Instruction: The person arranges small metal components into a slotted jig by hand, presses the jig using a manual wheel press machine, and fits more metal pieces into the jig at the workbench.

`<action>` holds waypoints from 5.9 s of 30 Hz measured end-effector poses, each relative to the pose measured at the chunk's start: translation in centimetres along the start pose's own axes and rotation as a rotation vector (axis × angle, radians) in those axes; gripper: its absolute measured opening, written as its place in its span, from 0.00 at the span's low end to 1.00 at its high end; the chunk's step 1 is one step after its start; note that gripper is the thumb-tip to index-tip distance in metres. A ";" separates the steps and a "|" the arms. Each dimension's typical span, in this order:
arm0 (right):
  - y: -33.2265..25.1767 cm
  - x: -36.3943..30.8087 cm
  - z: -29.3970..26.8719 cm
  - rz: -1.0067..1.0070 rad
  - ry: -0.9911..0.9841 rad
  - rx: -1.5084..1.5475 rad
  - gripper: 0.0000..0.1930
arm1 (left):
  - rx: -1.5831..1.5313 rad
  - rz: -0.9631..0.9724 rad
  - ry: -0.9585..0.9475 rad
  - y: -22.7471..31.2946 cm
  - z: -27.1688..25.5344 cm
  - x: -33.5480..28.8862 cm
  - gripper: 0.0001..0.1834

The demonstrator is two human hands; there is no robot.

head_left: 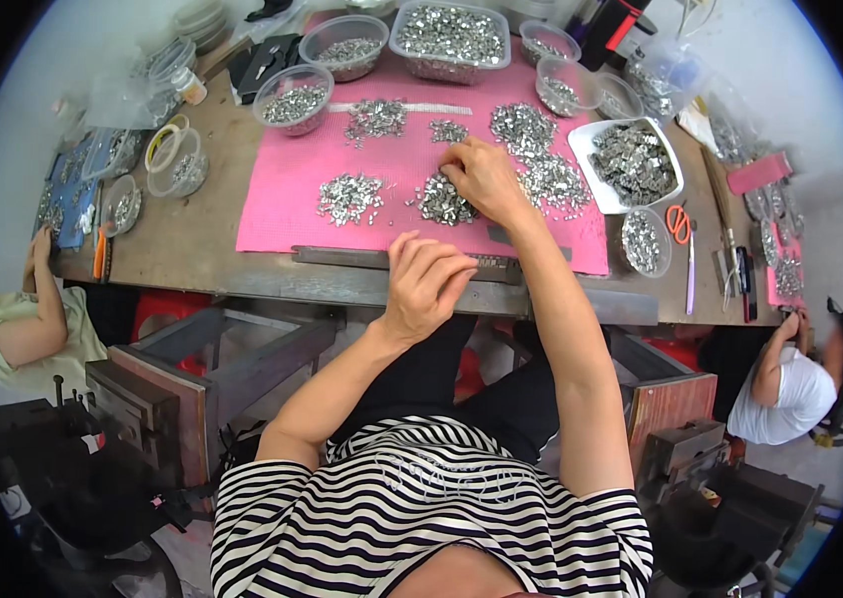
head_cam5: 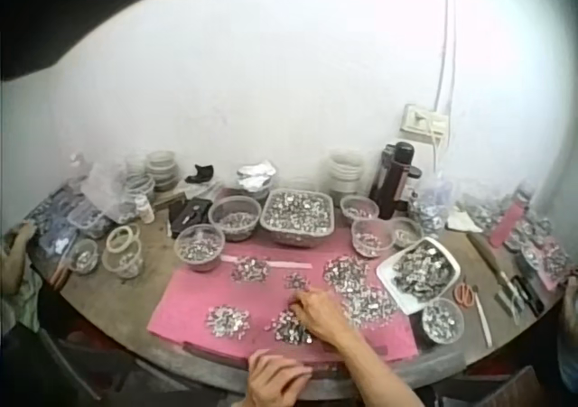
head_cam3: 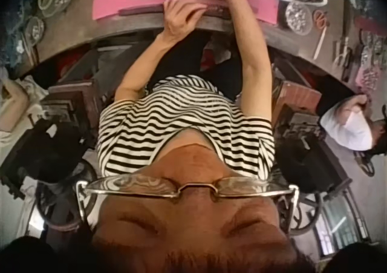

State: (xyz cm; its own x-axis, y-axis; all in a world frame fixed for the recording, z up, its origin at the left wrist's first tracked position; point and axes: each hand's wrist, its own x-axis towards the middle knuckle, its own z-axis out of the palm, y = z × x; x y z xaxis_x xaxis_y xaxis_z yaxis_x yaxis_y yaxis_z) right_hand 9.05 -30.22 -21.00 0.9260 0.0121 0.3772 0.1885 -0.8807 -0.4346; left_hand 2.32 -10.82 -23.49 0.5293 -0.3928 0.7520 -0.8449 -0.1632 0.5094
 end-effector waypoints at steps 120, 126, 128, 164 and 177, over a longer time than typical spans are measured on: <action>-0.7 -1.1 -3.2 0.108 0.064 -0.037 0.05 | 0.343 -0.049 -0.393 -7.1 -9.9 3.0 0.06; -3.1 -6.2 -4.1 0.046 -0.156 0.040 0.06 | 0.339 -0.068 -0.307 -7.1 -8.4 2.2 0.06; -2.9 -6.7 -4.1 0.062 -0.142 0.065 0.05 | 0.325 -0.115 -0.276 -6.3 -8.0 2.0 0.06; -4.7 -15.2 -4.5 0.332 0.332 0.466 0.03 | -0.055 -0.115 -0.192 -1.1 -3.7 0.4 0.05; -6.2 -15.2 -4.3 0.201 0.283 0.267 0.03 | 0.013 -0.058 -0.152 -1.7 -3.7 -1.1 0.20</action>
State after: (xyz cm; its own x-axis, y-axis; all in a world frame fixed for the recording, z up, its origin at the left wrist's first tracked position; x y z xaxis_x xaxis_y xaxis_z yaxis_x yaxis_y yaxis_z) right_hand -7.60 -27.04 -20.49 0.8339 -0.3100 0.4566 0.1262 -0.6983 -0.7046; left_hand 3.43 -6.73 -23.62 0.5600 -0.5145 0.6494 -0.8149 -0.2006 0.5437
